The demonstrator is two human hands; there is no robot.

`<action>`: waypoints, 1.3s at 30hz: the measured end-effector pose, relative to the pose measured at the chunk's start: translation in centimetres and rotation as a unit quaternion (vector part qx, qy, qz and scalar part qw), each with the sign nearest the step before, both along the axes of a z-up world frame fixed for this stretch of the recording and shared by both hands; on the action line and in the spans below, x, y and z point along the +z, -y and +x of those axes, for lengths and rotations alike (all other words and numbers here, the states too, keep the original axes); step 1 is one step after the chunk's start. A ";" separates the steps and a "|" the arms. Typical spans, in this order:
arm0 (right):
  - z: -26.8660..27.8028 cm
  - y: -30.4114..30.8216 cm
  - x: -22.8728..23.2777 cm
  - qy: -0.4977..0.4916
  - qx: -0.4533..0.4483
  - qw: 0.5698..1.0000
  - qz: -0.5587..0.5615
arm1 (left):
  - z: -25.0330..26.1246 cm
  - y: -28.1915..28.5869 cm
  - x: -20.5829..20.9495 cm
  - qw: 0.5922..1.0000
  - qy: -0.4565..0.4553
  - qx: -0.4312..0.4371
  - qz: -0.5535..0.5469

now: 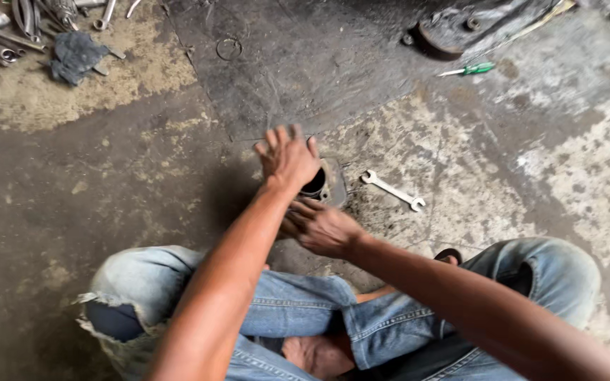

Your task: The person sits on the floor and cleans a cylindrical metal mechanical part. They use a wrench to scrape the exterior surface, then switch to a screwdriver to scrape the interior bore. Finally, they wipe the part with a cloth.

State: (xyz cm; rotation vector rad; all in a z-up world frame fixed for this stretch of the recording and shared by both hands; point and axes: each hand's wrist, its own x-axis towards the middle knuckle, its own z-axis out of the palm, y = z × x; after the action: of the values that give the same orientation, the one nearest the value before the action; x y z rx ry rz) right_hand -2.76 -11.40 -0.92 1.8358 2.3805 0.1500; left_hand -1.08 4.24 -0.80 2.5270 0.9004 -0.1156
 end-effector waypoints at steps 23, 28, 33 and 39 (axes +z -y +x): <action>8.9 4.0 3.8 -0.203 -0.520 0.820 -0.128 | -0.4 0.4 -0.8 0.989 0.106 0.085 -0.055; 1.4 5.3 -1.9 -0.180 -0.254 0.939 0.146 | -0.2 0.6 -0.5 0.986 0.117 0.102 -0.061; -1.6 2.5 1.5 -0.316 -0.123 0.937 0.084 | -0.4 -0.3 -0.3 0.977 0.095 0.099 -0.164; -2.4 -7.0 1.1 0.034 -0.148 0.985 0.083 | -3.3 -8.9 2.5 0.949 0.164 0.140 -0.230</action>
State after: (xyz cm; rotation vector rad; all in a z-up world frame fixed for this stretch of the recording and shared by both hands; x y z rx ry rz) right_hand -5.12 -4.36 0.21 2.1948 2.0746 0.3835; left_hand -4.33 13.11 1.70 1.8962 0.9521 0.1622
